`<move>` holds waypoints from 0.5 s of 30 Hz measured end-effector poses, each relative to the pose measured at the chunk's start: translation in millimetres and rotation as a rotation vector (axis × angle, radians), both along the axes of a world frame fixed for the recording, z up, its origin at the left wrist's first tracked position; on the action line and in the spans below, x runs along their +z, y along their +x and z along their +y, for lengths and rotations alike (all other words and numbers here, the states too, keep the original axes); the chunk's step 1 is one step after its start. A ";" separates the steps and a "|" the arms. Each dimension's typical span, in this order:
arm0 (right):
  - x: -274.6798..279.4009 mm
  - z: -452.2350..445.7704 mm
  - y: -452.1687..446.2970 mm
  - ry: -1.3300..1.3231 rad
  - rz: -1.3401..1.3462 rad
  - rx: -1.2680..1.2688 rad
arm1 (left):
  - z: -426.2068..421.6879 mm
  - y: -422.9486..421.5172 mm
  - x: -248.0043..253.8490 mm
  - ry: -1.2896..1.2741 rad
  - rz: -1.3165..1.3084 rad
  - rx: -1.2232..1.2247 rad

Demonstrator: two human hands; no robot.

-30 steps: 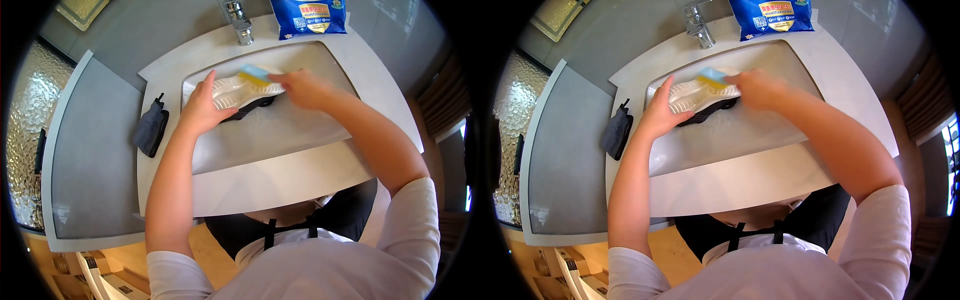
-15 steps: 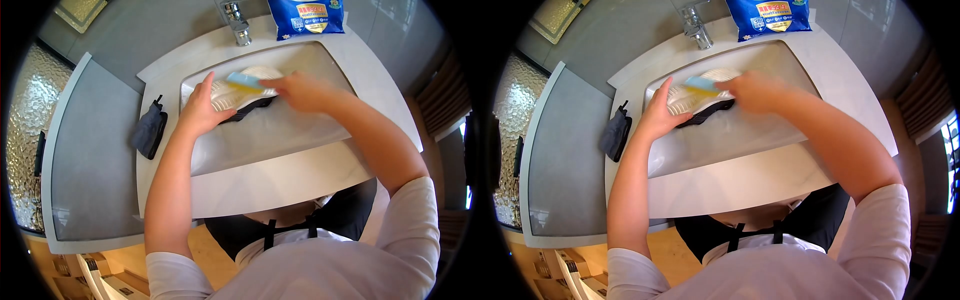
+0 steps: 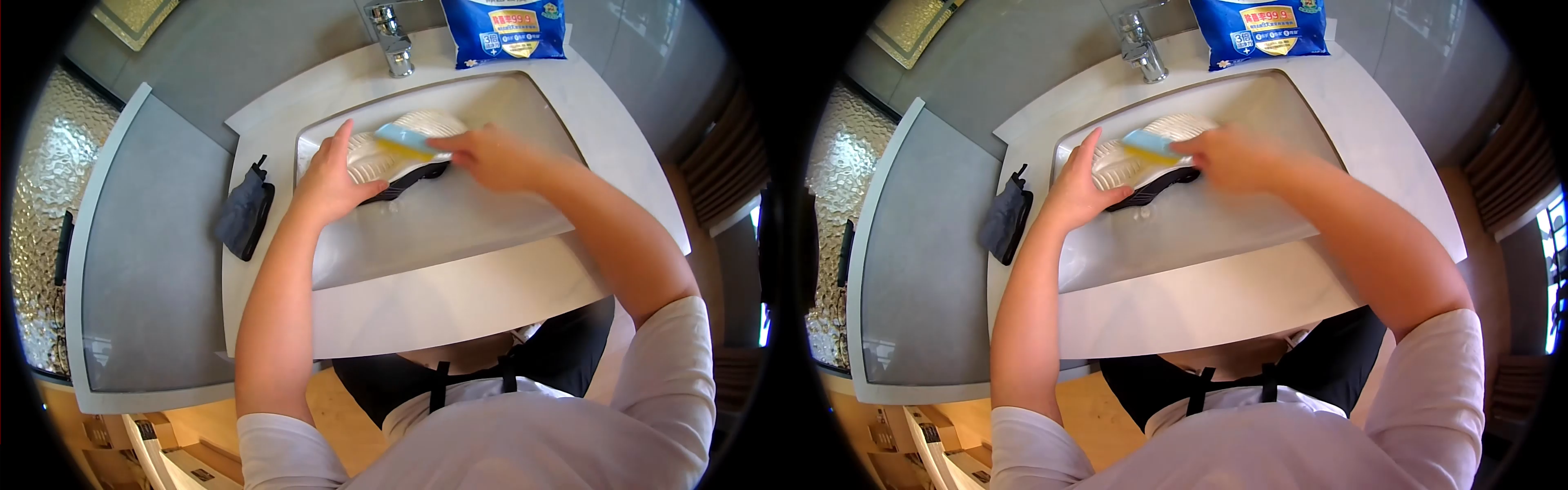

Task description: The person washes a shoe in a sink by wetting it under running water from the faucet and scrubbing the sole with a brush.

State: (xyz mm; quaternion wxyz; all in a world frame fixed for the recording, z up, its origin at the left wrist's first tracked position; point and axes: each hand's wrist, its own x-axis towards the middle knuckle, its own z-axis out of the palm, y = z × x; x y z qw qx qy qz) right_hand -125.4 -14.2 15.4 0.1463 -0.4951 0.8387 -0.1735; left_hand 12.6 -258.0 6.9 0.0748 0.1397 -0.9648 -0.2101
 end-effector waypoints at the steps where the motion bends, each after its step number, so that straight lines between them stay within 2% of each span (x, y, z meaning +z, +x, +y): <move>1: -11.1 1.3 -22.6 0.010 0.088 -0.052 | -2.9 -0.6 -2.9 0.001 0.004 -0.001; 4: -29.7 11.3 -66.4 0.038 0.202 -0.102 | -10.8 -0.4 -10.4 -0.064 0.067 -0.041; 6: -23.7 11.0 -65.8 0.298 0.259 -0.183 | -9.3 1.0 -9.8 -0.049 0.067 -0.051; 7: -25.2 11.4 -60.6 0.297 0.259 -0.183 | -9.4 1.3 -10.0 -0.049 0.067 -0.050; 9: -1.5 8.8 -12.4 0.107 0.185 -0.123 | -9.2 -0.2 -10.8 -0.058 0.060 -0.047; 11: 12.2 3.8 22.6 0.016 0.062 0.068 | -9.1 0.2 -11.3 -0.066 0.068 -0.058; 13: 12.8 -2.6 41.5 0.007 0.007 0.100 | -6.9 2.5 -8.5 -0.073 0.070 -0.062; 15: 9.3 -3.5 39.9 -0.002 -0.051 0.126 | 0.0 3.0 -1.1 0.024 0.012 -0.042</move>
